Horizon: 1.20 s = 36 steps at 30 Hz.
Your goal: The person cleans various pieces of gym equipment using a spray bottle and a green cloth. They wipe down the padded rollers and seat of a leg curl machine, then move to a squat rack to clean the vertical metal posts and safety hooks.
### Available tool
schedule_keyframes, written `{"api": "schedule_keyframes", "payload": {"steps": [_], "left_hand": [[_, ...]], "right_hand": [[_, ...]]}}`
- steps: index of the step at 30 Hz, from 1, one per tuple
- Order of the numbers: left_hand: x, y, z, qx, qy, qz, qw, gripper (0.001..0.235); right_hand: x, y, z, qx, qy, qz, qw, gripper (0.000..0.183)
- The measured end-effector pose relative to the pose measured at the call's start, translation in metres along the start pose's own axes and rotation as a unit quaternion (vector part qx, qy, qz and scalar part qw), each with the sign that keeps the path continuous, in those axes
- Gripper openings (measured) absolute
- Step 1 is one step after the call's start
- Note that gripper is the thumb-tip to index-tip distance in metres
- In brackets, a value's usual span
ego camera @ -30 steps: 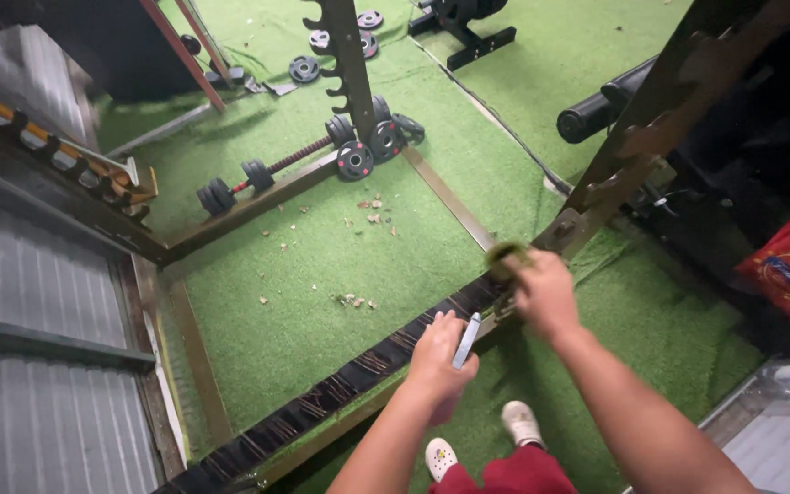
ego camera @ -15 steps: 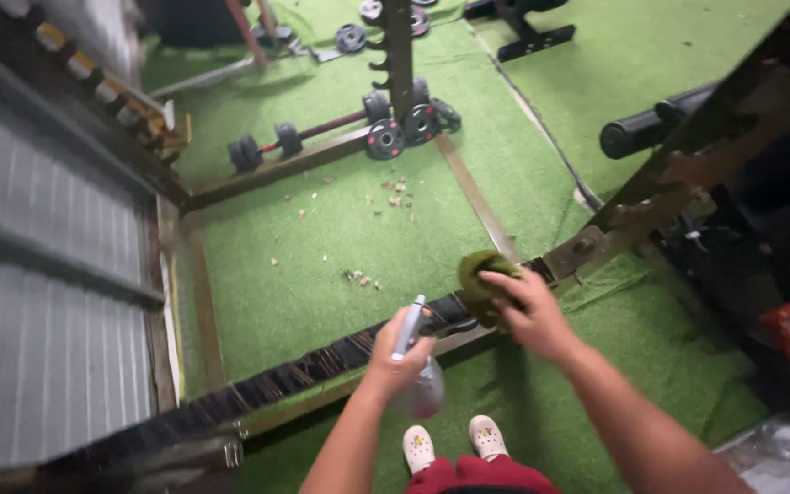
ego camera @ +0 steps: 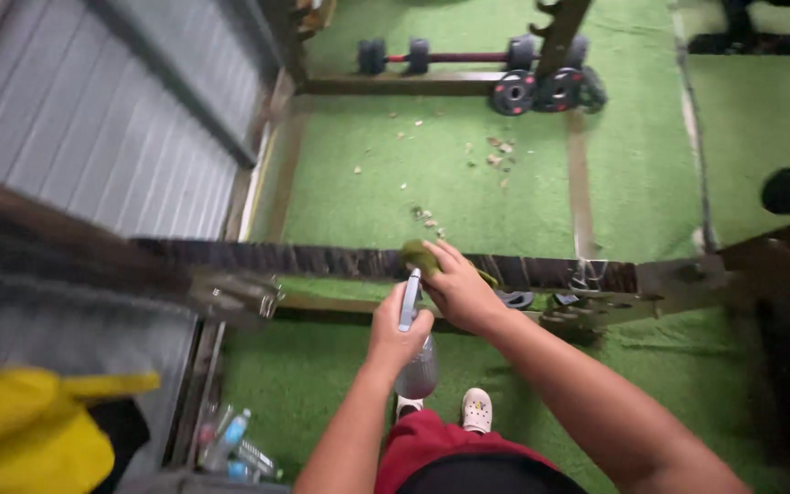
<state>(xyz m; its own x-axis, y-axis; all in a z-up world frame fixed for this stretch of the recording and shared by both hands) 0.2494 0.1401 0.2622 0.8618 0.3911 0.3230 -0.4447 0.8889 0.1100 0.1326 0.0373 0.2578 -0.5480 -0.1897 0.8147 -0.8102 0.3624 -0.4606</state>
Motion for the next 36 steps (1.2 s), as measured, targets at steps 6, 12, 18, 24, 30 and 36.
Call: {"api": "schedule_keyframes", "payload": {"steps": [6, 12, 18, 24, 30, 36], "left_hand": [[-0.018, 0.022, -0.015, 0.008, 0.006, 0.025, 1.0, 0.041], [-0.073, 0.031, -0.021, 0.018, 0.004, -0.005, 1.0, 0.035], [-0.094, 0.036, -0.013, -0.028, -0.031, 0.003, 0.999, 0.029], [-0.077, 0.036, 0.007, -0.034, -0.004, 0.013, 0.999, 0.029], [-0.055, 0.021, 0.006, -0.021, -0.007, 0.013, 1.0, 0.032], [-0.015, -0.006, -0.01, -0.003, -0.032, -0.032, 0.999, 0.028]], "right_hand": [[0.041, 0.026, 0.023, -0.147, -0.056, -0.008, 0.988, 0.041], [0.122, 0.167, 0.097, -0.165, 0.143, 0.07, 0.973, 0.038], [0.199, 0.151, 0.056, -0.217, 0.021, 0.152, 0.964, 0.032], [0.251, 0.095, 0.007, -0.13, -0.283, 0.302, 0.901, 0.04], [0.162, 0.086, 0.083, -0.2, -0.2, 0.138, 0.949, 0.045], [0.075, 0.063, 0.026, -0.198, 0.137, 0.012, 0.971, 0.086]]}}
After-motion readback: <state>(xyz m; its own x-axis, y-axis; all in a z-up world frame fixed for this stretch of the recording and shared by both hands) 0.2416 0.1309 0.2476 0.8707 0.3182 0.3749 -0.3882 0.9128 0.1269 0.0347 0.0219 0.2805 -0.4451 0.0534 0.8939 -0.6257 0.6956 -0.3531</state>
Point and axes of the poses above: each hand's wrist, its own y-axis away from the middle knuckle, its own x-axis out of the back of the hand, z = x × y, the point moved 4 cm from there along -y, towards the middle knuckle, and after that the axes turned 10 degrees about x, right-handed, at the moved point
